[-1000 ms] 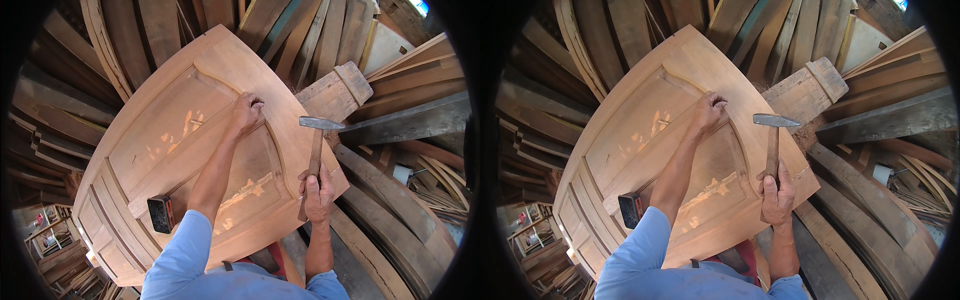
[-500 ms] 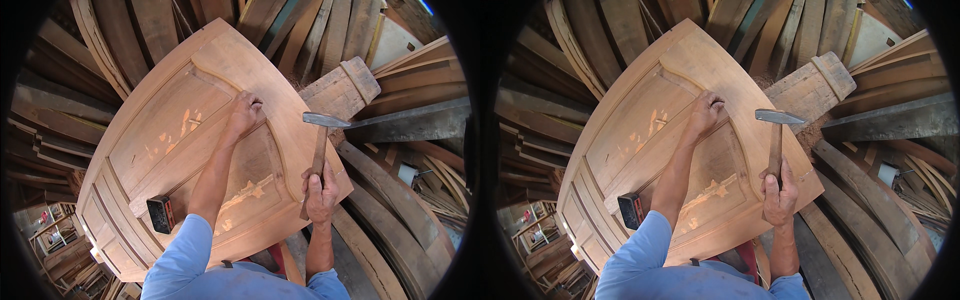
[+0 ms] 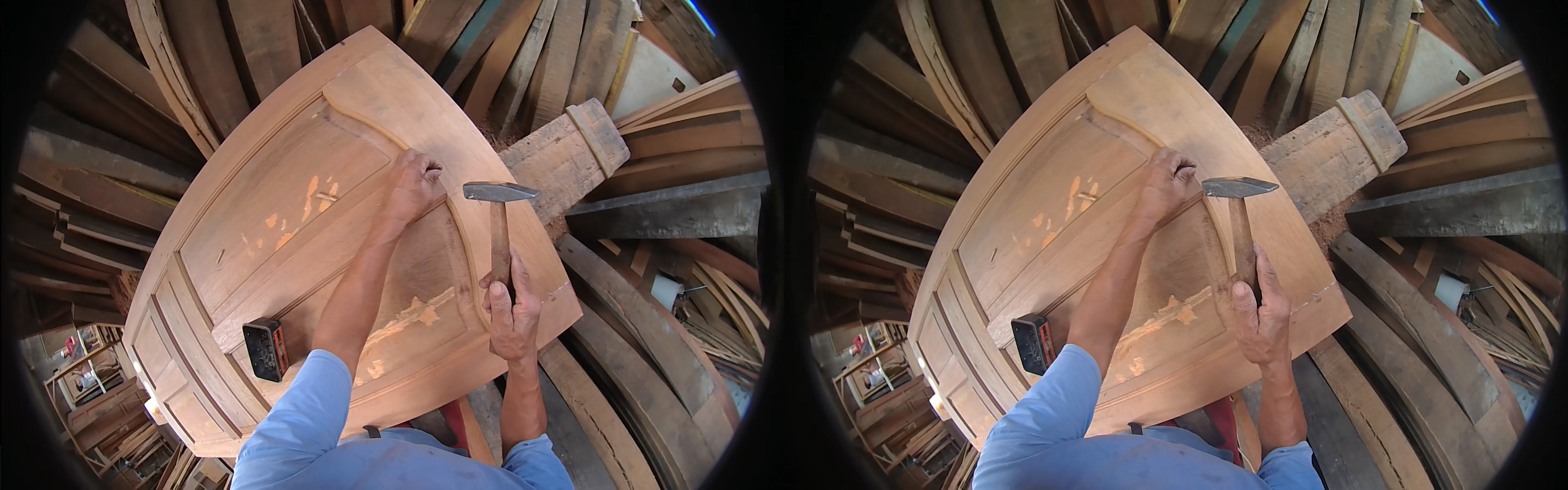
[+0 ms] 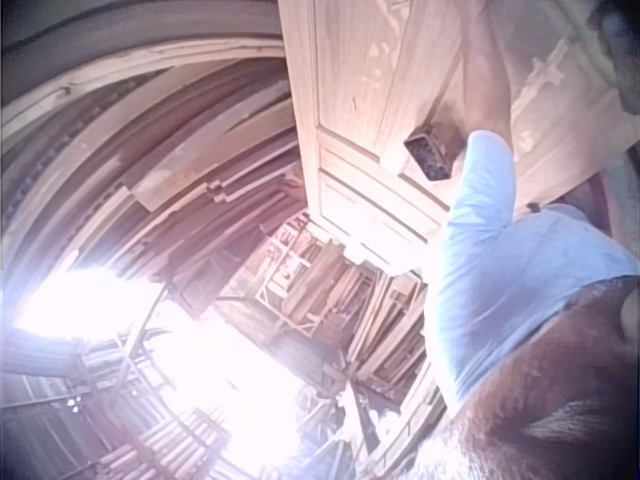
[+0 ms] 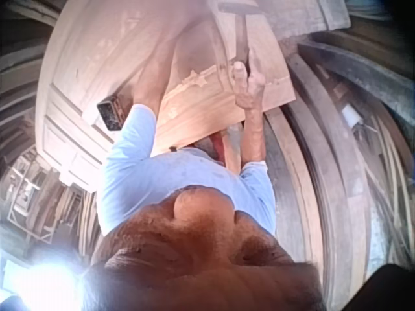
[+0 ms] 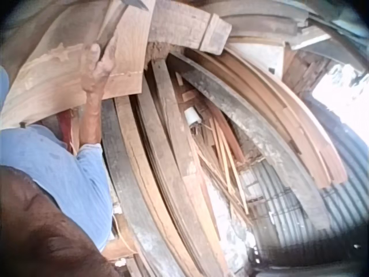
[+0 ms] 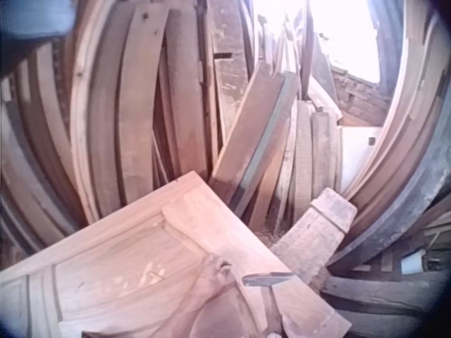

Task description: The person assembles a wooden door by hammering nails into its frame and panels. They use a hammer and a small block of wood as a buffer to drive the nails in. The person also handles a container of nails and a small jar of white substance.

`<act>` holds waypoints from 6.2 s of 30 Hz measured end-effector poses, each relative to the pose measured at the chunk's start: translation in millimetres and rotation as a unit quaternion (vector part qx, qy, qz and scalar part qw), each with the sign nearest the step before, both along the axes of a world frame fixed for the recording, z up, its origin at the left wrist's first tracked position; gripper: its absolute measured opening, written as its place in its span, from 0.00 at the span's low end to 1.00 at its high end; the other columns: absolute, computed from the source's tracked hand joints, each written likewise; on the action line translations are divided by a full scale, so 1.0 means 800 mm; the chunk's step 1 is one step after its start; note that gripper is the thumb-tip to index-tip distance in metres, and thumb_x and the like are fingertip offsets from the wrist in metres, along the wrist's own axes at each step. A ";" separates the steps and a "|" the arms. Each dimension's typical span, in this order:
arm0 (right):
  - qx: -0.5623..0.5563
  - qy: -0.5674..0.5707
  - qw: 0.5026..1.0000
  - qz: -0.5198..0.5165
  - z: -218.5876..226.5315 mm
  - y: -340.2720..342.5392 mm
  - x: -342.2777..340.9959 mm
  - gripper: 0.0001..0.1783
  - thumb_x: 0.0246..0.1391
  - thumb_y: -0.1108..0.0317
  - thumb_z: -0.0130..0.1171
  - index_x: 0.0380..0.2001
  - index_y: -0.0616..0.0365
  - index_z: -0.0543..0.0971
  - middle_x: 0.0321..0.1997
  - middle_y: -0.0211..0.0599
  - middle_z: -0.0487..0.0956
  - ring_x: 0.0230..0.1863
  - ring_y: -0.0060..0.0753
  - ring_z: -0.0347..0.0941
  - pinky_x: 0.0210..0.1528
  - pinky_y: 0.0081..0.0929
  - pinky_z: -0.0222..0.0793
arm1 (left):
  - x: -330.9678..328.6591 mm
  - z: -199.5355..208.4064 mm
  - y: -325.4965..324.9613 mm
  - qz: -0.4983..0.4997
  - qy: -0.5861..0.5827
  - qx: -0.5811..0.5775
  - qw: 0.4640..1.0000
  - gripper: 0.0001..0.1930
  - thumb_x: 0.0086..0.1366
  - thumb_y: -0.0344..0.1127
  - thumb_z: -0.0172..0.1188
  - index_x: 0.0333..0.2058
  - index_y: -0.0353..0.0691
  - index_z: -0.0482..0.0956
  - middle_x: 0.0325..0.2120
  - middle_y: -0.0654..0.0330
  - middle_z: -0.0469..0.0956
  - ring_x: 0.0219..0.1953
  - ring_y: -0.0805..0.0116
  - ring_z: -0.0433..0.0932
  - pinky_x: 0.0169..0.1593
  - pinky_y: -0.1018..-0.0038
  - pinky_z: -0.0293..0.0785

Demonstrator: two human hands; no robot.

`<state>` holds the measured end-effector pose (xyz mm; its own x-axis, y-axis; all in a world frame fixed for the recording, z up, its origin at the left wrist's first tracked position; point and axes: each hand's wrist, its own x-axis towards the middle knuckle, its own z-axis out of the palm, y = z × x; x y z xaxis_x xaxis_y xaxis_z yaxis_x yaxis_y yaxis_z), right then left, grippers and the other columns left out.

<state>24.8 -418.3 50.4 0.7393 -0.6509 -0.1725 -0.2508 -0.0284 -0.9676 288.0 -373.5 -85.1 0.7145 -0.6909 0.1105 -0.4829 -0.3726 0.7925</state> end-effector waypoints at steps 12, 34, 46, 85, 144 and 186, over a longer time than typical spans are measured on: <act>-0.087 0.043 0.995 0.016 -0.006 -0.006 0.023 0.33 0.71 0.68 0.54 0.73 0.77 0.61 0.45 0.53 0.83 0.42 0.41 0.82 0.47 0.34 0.76 | -0.003 -0.003 -0.002 -0.007 -0.030 -0.009 0.999 0.04 0.64 0.28 0.68 0.37 0.38 0.84 0.38 0.51 0.80 0.45 0.49 0.79 0.50 0.58 0.77; -0.343 0.078 0.933 0.074 -0.078 -0.037 0.062 0.40 0.62 0.78 0.58 0.77 0.58 0.62 0.34 0.51 0.78 0.34 0.56 0.76 0.39 0.48 0.73 | -0.007 -0.009 0.000 -0.029 -0.092 -0.041 0.995 0.05 0.61 0.25 0.68 0.34 0.36 0.81 0.35 0.51 0.76 0.44 0.47 0.75 0.49 0.57 0.73; -0.263 0.024 0.963 0.054 -0.049 -0.011 0.047 0.39 0.64 0.80 0.51 0.77 0.69 0.57 0.58 0.72 0.77 0.51 0.71 0.79 0.53 0.49 0.75 | -0.020 0.005 0.030 0.004 -0.192 0.051 0.980 0.19 0.65 0.32 0.67 0.55 0.47 0.81 0.55 0.52 0.75 0.57 0.48 0.71 0.60 0.53 0.70; -0.187 0.092 0.977 -0.037 -0.088 0.087 0.044 0.38 0.72 0.71 0.46 0.79 0.69 0.49 0.41 0.46 0.80 0.32 0.33 0.75 0.38 0.32 0.74 | -0.014 0.010 0.054 -0.048 -0.157 0.126 0.978 0.24 0.68 0.38 0.60 0.63 0.46 0.76 0.59 0.54 0.75 0.62 0.47 0.69 0.64 0.50 0.69; -0.282 0.187 0.941 -0.020 -0.072 0.090 0.077 0.35 0.67 0.77 0.49 0.76 0.68 0.59 0.68 0.70 0.73 0.64 0.60 0.78 0.60 0.43 0.75 | -0.017 0.006 0.059 -0.043 -0.171 0.112 0.978 0.25 0.68 0.37 0.60 0.63 0.44 0.76 0.58 0.53 0.75 0.59 0.48 0.70 0.62 0.52 0.68; -0.285 0.205 0.934 0.061 -0.095 0.052 0.049 0.39 0.69 0.76 0.48 0.81 0.48 0.54 0.72 0.60 0.72 0.65 0.67 0.75 0.61 0.52 0.72 | -0.018 0.018 0.062 -0.035 -0.118 0.039 0.992 0.19 0.67 0.35 0.58 0.55 0.44 0.81 0.55 0.50 0.76 0.61 0.43 0.69 0.65 0.49 0.65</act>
